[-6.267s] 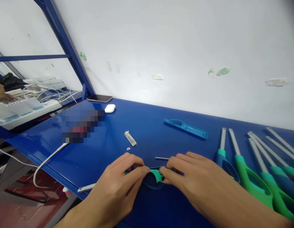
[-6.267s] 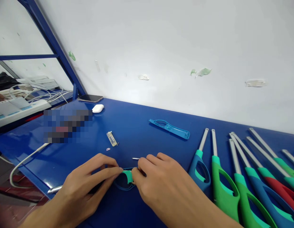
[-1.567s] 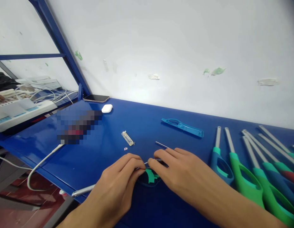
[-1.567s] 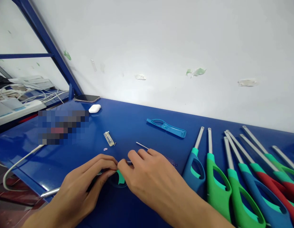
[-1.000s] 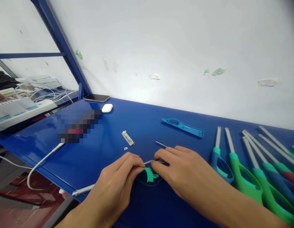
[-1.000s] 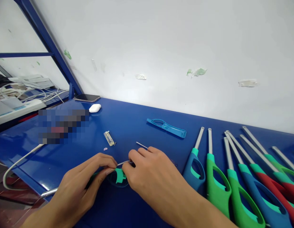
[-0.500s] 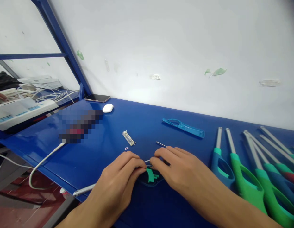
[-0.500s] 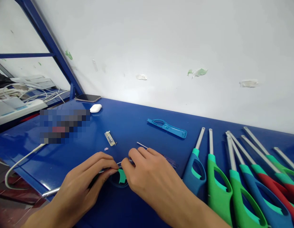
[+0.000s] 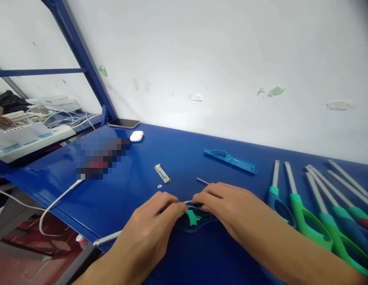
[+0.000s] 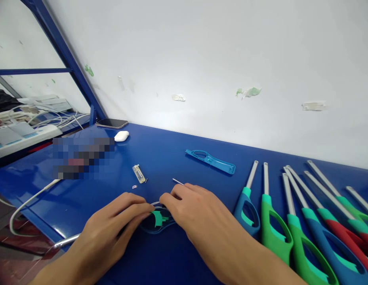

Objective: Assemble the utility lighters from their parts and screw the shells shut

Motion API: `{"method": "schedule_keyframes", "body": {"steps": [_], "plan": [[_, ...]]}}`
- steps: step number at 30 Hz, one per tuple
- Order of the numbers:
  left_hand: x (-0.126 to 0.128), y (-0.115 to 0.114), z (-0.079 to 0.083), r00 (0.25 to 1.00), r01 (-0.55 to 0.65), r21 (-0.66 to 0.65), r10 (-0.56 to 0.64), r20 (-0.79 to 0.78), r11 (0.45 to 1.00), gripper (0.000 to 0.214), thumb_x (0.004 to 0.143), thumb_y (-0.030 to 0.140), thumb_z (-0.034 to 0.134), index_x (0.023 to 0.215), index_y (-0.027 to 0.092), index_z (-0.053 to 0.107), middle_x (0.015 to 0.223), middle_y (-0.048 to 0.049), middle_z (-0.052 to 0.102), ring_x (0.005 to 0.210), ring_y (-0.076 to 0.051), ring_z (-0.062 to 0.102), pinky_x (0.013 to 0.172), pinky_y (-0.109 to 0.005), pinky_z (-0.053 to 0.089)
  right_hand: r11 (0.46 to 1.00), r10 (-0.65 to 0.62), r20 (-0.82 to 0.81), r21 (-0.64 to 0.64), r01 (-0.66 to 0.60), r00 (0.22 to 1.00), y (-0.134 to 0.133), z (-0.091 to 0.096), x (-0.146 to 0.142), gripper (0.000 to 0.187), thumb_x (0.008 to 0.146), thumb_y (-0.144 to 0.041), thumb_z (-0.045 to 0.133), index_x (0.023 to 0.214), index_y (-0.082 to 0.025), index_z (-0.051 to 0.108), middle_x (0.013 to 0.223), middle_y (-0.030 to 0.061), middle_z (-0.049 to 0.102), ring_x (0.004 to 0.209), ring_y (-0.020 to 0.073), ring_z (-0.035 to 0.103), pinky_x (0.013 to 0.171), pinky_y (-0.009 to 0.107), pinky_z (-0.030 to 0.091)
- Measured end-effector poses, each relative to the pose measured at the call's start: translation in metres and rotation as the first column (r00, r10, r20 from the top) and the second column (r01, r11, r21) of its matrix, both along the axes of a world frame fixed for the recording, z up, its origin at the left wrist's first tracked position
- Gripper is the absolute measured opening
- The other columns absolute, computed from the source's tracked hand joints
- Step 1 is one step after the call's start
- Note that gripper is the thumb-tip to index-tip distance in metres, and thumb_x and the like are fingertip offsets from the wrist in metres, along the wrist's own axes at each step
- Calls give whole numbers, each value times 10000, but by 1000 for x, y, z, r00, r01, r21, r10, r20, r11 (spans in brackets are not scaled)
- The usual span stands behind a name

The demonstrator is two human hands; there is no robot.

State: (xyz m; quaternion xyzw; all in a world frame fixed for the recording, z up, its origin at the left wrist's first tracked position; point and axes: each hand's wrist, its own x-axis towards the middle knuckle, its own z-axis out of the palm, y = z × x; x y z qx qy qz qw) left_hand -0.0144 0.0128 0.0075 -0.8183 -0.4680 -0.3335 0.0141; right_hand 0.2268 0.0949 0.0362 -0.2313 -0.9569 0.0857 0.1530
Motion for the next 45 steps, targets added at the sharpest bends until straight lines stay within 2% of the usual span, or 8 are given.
{"method": "schedule_keyframes", "body": {"steps": [3, 11, 23, 30, 33, 38, 43, 45], "plan": [[0, -1, 2, 1000, 18, 15, -18, -16, 1000, 414, 1017, -71, 469, 1240, 195, 696, 1041, -39, 726, 847, -169, 671, 779, -277, 577, 1000, -23, -1, -17, 23, 1000, 0, -1, -1, 456, 921, 44, 627, 1264, -251, 680, 1109, 34, 754, 958, 238, 735, 889, 374, 568], [0, 1, 5, 998, 57, 6, -57, 19, 998, 451, 980, -135, 482, 1217, 179, 702, 1017, -38, 724, 877, -178, 600, 822, -297, 552, 995, -61, -27, -75, 59, 998, -4, 3, -2, 423, 946, 25, 571, 1242, -250, 698, 1098, 51, 747, 893, 202, 744, 771, 303, 565], [2, 0, 6, 998, 58, -11, -58, 23, 998, 464, 977, -124, 461, 1222, 200, 686, 932, -35, 676, 825, -187, 549, 781, -308, 544, 972, -133, -162, -216, 96, 978, -4, 5, -2, 250, 1052, -71, 615, 1067, -279, 754, 1059, -14, 803, 936, 216, 769, 906, 381, 565], [2, -1, 4, 997, 73, 11, -73, 2, 997, 468, 991, -108, 471, 1299, 185, 668, 928, -41, 678, 815, -194, 537, 768, -315, 537, 943, -172, -191, -315, 105, 966, -5, 15, -2, 251, 1023, -64, 676, 1013, -290, 783, 988, -62, 813, 826, 139, 778, 795, 237, 592], [2, -2, 4, 997, 72, -8, -72, -11, 997, 497, 987, -109, 452, 1340, 171, 661, 925, -46, 652, 814, -197, 528, 792, -329, 549, 942, -165, -208, -322, 92, 964, -8, 17, 1, 287, 1001, -24, 680, 1001, -294, 781, 983, -82, 827, 866, 124, 794, 827, 200, 586], [1, -4, 8, 995, 66, -102, -73, -70, 993, 598, 948, -134, 393, 1382, 200, 633, 952, -49, 601, 826, -207, 506, 843, -390, 564, 944, -191, -300, -318, 91, 935, -15, 8, 11, 285, 1024, -51, 662, 1047, -317, 762, 1028, -96, 833, 906, 96, 802, 885, 148, 579], [1, -3, 11, 989, 84, -105, -96, -113, 991, 698, 921, -141, 352, 1419, 282, 599, 947, -41, 559, 783, -207, 473, 675, -312, 494, 952, -186, -370, -298, 73, 910, -21, -2, 15, 285, 1021, -58, 661, 1065, -328, 745, 1018, -103, 823, 862, 92, 791, 862, 149, 589], [1, -2, 11, 990, 84, -97, -95, -108, 992, 683, 921, -139, 347, 1397, 280, 604, 938, -41, 549, 776, -206, 465, 668, -305, 485, 956, -170, -391, -290, 55, 904, -22, -4, 14, 290, 1019, -46, 654, 1070, -319, 735, 1017, -99, 820, 866, 89, 788, 861, 144, 586]]}}
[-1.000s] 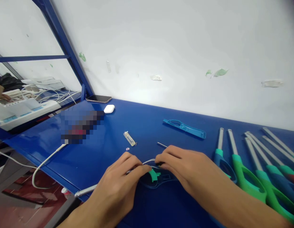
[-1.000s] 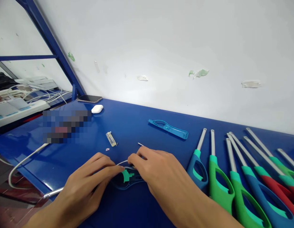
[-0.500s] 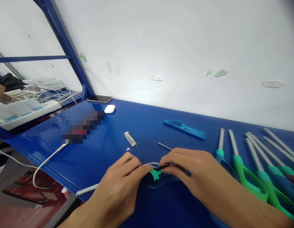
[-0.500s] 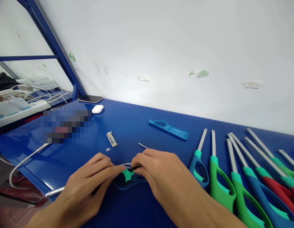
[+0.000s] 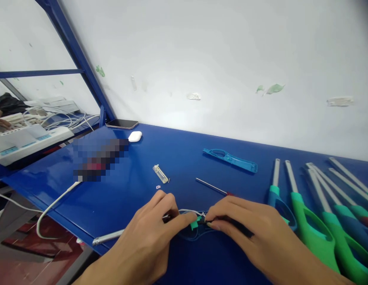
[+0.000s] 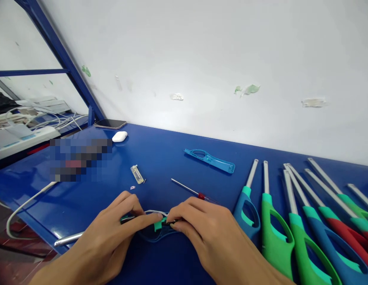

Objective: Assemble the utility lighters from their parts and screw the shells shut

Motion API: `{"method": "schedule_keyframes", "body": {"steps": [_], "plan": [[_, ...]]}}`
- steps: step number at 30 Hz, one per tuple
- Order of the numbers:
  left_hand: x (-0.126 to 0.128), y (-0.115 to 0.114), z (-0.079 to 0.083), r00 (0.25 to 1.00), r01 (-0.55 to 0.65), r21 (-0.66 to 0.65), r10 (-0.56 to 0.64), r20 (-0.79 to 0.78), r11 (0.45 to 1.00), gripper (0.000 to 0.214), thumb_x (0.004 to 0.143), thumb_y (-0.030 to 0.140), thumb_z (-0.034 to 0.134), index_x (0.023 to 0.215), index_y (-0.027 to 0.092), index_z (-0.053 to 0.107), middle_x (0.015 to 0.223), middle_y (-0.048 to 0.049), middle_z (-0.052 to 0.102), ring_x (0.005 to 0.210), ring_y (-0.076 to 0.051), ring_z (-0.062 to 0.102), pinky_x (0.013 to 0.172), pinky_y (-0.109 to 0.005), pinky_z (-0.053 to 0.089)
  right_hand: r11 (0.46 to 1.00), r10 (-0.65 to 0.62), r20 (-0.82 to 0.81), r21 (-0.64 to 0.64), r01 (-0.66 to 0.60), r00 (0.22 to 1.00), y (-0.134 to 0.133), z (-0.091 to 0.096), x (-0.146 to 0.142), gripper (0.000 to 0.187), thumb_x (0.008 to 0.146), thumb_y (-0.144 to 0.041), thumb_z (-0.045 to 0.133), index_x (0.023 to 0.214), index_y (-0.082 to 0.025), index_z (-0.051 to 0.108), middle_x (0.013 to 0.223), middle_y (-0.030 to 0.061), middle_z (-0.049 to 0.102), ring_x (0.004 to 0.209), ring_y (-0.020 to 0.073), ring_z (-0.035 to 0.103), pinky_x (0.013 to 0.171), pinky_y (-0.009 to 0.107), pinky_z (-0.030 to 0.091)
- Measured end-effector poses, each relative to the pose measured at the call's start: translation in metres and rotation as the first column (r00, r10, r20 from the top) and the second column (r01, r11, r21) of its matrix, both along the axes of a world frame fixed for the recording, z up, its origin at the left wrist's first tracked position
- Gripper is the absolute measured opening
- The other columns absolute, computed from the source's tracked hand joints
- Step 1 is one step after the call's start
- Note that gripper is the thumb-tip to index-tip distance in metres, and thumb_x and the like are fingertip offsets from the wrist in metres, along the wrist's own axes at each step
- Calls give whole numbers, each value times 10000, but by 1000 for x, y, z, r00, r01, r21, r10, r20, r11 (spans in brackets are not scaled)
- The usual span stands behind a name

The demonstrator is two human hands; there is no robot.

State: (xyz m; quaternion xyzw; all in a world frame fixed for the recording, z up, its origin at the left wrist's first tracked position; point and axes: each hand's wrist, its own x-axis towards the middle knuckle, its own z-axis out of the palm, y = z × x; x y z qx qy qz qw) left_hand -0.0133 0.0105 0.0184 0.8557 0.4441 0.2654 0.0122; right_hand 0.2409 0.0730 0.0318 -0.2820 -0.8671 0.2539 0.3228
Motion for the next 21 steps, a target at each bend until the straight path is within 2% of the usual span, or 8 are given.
{"method": "schedule_keyframes", "body": {"steps": [7, 11, 21], "plan": [[1, -1, -2, 999, -31, -70, 31, -11, 997, 610, 933, -113, 343, 1339, 264, 600, 959, -49, 555, 809, -230, 484, 672, -336, 462, 999, -1, -25, -50, 0, 1000, 1, -2, -2, 316, 1002, -11, 651, 1027, -313, 742, 995, -106, 812, 862, 69, 778, 851, 113, 567], [0, -1, -4, 1000, -25, -67, 25, 3, 997, 560, 942, -111, 363, 1304, 243, 601, 964, -52, 558, 814, -233, 476, 681, -338, 457, 995, 2, -52, -95, -7, 999, 2, 0, -3, 307, 984, -20, 693, 1004, -320, 755, 990, -122, 817, 855, 55, 777, 849, 86, 557], [0, 0, -8, 999, 9, -63, -6, 48, 998, 675, 958, -145, 354, 1408, 289, 608, 948, -29, 582, 774, -203, 465, 705, -326, 447, 969, -5, -88, -247, -17, 996, 0, 6, -5, 311, 947, -16, 721, 907, -322, 761, 910, -139, 813, 786, 62, 763, 802, 96, 565]]}}
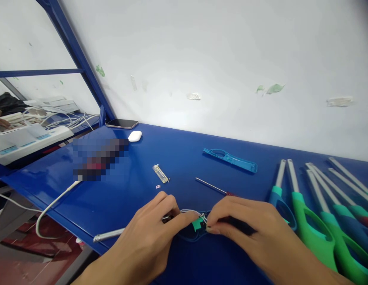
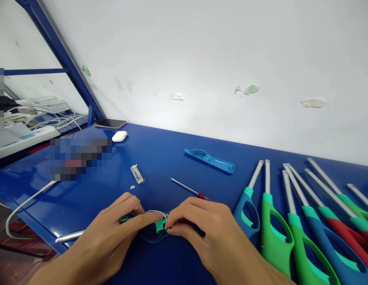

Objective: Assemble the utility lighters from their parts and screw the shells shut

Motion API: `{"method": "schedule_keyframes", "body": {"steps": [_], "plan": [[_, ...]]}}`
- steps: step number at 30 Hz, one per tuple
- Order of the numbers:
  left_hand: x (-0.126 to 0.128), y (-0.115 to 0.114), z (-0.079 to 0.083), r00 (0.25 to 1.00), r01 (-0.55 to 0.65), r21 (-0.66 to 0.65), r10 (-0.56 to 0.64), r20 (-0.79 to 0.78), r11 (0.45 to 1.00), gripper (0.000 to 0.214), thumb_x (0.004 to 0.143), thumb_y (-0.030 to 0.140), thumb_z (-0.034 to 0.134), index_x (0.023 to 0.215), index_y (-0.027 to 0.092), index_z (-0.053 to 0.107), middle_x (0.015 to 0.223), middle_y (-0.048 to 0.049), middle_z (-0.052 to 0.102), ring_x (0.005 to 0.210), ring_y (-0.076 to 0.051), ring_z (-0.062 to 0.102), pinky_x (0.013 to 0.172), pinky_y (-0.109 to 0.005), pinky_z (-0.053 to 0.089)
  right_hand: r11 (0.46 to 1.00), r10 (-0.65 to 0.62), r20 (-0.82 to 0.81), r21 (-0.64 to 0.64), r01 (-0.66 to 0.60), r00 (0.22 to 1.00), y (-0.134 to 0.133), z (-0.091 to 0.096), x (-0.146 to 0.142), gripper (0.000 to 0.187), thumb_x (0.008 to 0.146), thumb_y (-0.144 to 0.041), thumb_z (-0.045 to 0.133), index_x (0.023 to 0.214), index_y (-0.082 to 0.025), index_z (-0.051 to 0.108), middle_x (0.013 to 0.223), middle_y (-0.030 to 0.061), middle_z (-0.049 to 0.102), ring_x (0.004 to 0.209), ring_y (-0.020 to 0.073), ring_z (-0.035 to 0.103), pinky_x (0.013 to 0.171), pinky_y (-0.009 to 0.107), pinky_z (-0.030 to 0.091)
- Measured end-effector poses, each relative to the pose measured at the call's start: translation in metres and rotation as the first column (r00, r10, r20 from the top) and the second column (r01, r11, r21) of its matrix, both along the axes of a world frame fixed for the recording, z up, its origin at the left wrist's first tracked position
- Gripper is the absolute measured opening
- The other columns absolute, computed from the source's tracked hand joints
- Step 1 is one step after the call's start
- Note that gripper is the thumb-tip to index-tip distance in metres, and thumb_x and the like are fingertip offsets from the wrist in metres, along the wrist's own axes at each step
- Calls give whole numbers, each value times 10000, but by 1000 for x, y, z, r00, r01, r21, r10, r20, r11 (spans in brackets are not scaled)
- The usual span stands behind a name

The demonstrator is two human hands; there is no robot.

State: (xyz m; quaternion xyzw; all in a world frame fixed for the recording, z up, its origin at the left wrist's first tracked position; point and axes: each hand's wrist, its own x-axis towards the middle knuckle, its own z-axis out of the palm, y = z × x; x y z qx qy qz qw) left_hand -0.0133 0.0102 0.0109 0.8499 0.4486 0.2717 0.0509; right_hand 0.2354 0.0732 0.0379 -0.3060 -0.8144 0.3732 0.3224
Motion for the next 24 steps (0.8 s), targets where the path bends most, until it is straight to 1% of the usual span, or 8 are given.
{"method": "schedule_keyframes", "body": {"steps": [2, 5, 8, 11, 14, 19, 24], "plan": [[-1, 1, 0, 1000, 14, 8, -14, 14, 1000, 640, 971, -138, 371, 1394, 272, 621, 946, -26, 600, 776, -198, 483, 704, -321, 453, 1000, -6, 5, -24, 6, 1000, 0, 1, -1, 287, 934, -37, 755, 899, -322, 771, 908, -139, 821, 793, 65, 769, 795, 95, 563], [-1, 1, 0, 998, 34, 38, -35, 50, 999, 527, 999, -111, 426, 1339, 226, 646, 940, -27, 621, 784, -188, 522, 690, -309, 464, 998, -12, 15, -58, 13, 1000, 1, 3, -3, 256, 902, -65, 805, 858, -315, 778, 878, -132, 825, 783, 82, 776, 801, 112, 575], [0, 1, 0, 997, 27, 67, -32, 76, 997, 457, 1019, -83, 466, 1315, 211, 654, 953, -34, 646, 809, -192, 554, 704, -316, 481, 997, -3, 4, -72, 3, 1000, 1, 3, -3, 264, 889, -59, 813, 839, -315, 776, 860, -134, 822, 768, 85, 771, 803, 114, 577], [0, 1, 0, 997, 24, 83, -30, 75, 996, 453, 1019, -84, 464, 1307, 204, 661, 968, -43, 668, 828, -201, 568, 736, -331, 503, 998, 4, -21, -60, -5, 1000, 1, 2, -1, 290, 889, -38, 810, 843, -321, 774, 860, -152, 817, 769, 56, 763, 793, 73, 550], [1, 3, -1, 997, 28, 100, -35, 67, 995, 461, 1000, -103, 475, 1293, 192, 674, 949, -46, 667, 813, -200, 566, 715, -331, 498, 999, 4, -38, -44, -6, 999, 1, 0, 1, 306, 889, -18, 805, 854, -320, 774, 866, -155, 813, 779, 42, 760, 800, 53, 535], [1, 3, -3, 998, 30, 165, -39, 50, 986, 442, 968, -134, 502, 1242, 159, 687, 899, -51, 658, 776, -196, 546, 668, -332, 474, 1000, -1, -54, -17, 0, 999, 2, 0, 0, 307, 885, -2, 806, 844, -304, 768, 859, -142, 795, 767, 31, 747, 788, 42, 525], [1, 3, -3, 997, 45, 174, -54, 50, 984, 404, 979, -126, 512, 1205, 160, 686, 898, -55, 669, 793, -200, 560, 676, -338, 482, 1000, 11, -66, 2, -11, 998, 2, 1, -3, 314, 882, 21, 796, 849, -290, 770, 860, -127, 794, 760, 32, 748, 781, 42, 529]]}}
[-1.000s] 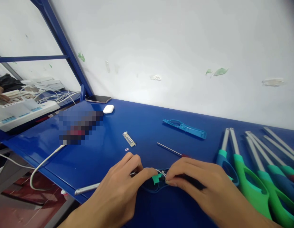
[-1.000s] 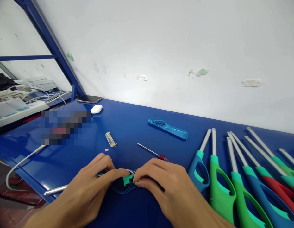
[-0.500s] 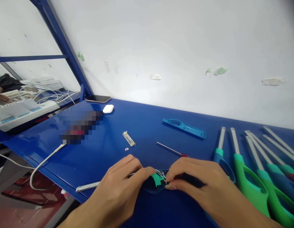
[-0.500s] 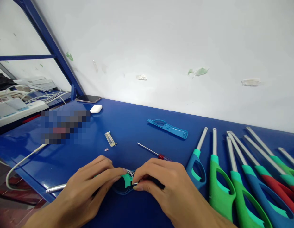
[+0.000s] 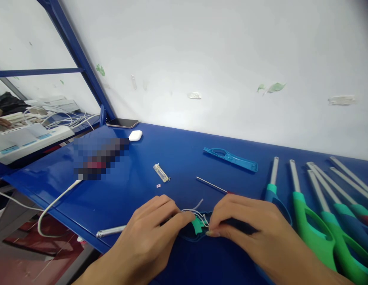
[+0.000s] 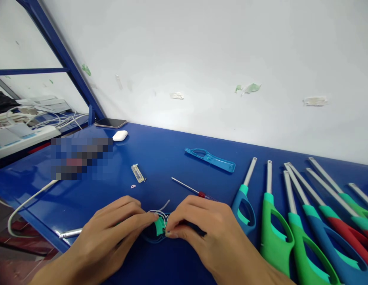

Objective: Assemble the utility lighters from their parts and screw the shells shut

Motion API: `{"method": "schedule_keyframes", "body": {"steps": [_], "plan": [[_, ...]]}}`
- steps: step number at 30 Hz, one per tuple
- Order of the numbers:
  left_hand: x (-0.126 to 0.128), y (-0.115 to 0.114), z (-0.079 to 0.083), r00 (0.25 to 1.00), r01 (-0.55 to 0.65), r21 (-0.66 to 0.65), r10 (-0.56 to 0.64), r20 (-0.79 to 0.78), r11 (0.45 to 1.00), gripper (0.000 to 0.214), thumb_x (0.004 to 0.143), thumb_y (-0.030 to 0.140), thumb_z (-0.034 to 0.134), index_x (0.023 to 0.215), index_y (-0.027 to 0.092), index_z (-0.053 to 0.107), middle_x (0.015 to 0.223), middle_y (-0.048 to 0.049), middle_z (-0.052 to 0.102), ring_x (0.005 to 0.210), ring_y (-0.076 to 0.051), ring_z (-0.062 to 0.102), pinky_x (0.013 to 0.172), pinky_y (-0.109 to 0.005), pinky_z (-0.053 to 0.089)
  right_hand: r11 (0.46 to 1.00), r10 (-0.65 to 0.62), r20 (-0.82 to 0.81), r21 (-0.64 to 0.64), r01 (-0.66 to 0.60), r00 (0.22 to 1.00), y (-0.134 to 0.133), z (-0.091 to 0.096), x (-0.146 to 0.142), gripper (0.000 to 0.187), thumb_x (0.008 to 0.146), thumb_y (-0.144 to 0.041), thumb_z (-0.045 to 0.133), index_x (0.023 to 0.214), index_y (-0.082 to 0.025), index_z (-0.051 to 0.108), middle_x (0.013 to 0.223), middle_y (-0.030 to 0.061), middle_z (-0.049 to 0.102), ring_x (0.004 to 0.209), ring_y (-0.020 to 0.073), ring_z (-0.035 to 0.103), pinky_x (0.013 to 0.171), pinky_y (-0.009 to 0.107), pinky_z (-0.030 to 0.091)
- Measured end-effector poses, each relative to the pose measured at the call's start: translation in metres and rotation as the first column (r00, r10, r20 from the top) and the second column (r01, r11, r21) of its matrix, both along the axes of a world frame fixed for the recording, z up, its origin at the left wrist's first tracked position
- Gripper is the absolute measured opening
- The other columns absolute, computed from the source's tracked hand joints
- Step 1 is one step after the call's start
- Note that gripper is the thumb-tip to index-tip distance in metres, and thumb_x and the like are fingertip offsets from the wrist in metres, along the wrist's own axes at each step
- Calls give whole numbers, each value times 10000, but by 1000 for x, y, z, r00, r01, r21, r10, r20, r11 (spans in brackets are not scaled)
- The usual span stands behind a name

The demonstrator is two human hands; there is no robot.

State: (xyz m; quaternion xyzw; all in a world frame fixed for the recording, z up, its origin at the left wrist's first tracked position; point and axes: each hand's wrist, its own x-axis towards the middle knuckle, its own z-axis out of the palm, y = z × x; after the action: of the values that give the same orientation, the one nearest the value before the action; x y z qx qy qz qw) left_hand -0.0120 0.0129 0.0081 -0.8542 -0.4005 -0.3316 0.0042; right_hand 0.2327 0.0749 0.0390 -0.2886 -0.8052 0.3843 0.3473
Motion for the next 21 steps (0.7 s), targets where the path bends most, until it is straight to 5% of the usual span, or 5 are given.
{"method": "schedule_keyframes", "body": {"steps": [11, 21], "plan": [[-1, -1, -1, 1000, -11, -31, 11, -3, 999, 509, 958, -144, 475, 1272, 181, 708, 936, -50, 656, 789, -190, 525, 664, -323, 477, 999, 9, 40, 48, -11, 999, -2, -2, 3, 340, 858, 53, 779, 828, -285, 780, 839, -130, 807, 763, 33, 758, 785, 54, 530], [-3, 1, -2, 1000, -9, 19, 9, 8, 1000, 372, 1009, -91, 521, 1217, 145, 719, 949, -59, 699, 800, -175, 587, 693, -295, 530, 999, -47, 106, 0, 48, 993, 1, -1, 2, 281, 911, -49, 778, 809, -311, 759, 835, -149, 793, 724, 34, 737, 742, 58, 528]]}}
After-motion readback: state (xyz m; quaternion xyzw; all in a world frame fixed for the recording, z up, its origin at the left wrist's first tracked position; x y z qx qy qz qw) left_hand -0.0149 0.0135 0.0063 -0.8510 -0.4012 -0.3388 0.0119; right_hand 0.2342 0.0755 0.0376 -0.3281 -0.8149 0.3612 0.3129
